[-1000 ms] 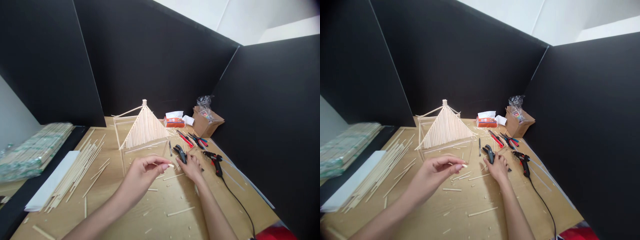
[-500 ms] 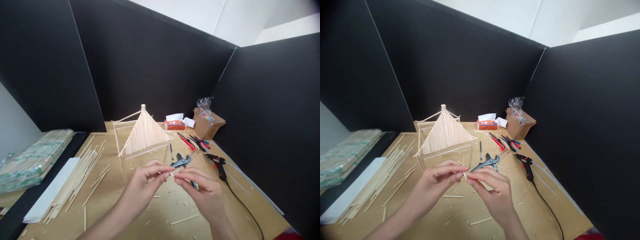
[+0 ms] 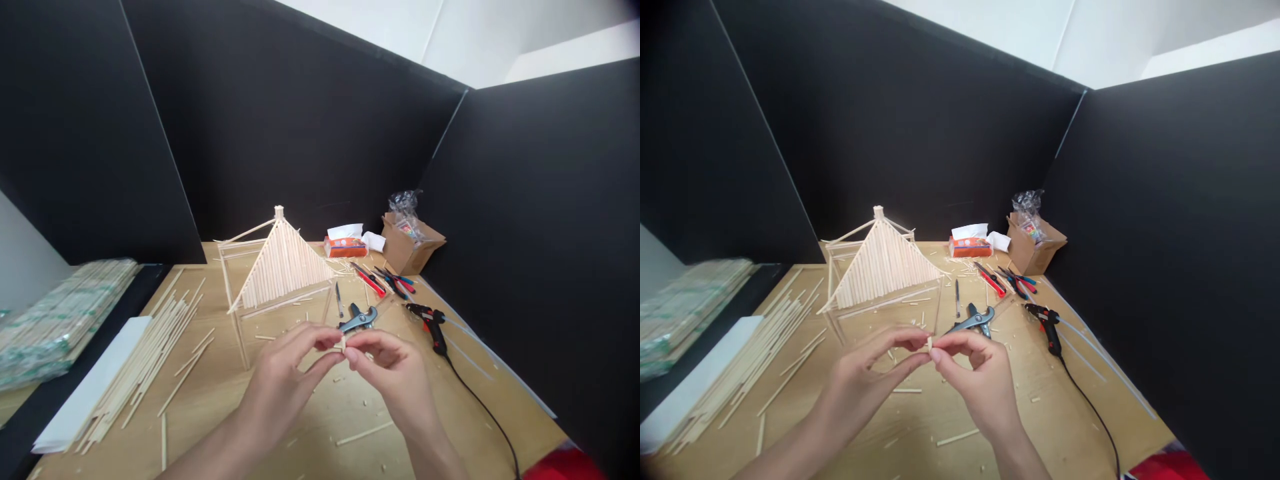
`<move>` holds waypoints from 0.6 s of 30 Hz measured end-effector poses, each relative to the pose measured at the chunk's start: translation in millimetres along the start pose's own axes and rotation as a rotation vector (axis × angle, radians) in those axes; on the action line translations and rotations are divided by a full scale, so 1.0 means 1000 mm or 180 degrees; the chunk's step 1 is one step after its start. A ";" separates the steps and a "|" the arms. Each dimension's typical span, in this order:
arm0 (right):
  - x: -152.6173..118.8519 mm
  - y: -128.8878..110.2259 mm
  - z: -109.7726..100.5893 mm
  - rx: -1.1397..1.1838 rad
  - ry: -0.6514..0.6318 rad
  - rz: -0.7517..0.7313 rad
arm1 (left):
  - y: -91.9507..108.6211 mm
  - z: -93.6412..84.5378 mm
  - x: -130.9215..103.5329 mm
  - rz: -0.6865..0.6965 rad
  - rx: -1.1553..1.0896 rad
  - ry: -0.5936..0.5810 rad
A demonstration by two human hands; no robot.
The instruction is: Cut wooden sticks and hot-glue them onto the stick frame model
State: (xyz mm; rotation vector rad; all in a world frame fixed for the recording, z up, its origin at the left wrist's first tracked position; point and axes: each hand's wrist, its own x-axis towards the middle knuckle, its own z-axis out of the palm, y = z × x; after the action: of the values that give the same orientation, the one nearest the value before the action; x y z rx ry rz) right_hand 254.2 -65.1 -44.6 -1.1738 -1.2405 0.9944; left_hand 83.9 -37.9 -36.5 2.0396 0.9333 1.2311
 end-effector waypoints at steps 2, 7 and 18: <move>0.000 0.001 -0.002 0.0048 -0.0022 0.0074 | -0.005 0.001 -0.001 0.0607 0.0348 0.0068; -0.001 0.002 -0.010 0.0224 -0.0114 0.0406 | -0.012 0.001 0.002 0.1058 0.0617 -0.0015; -0.009 0.025 -0.054 -0.0883 -0.0217 0.0513 | 0.003 0.003 0.006 -0.0158 -0.0063 -0.0356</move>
State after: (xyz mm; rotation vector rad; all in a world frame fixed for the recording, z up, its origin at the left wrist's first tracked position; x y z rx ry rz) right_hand 308.6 -75.4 -68.3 -1.4846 -1.3867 1.0090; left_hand 89.1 -35.6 -32.2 2.0352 0.9098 1.0842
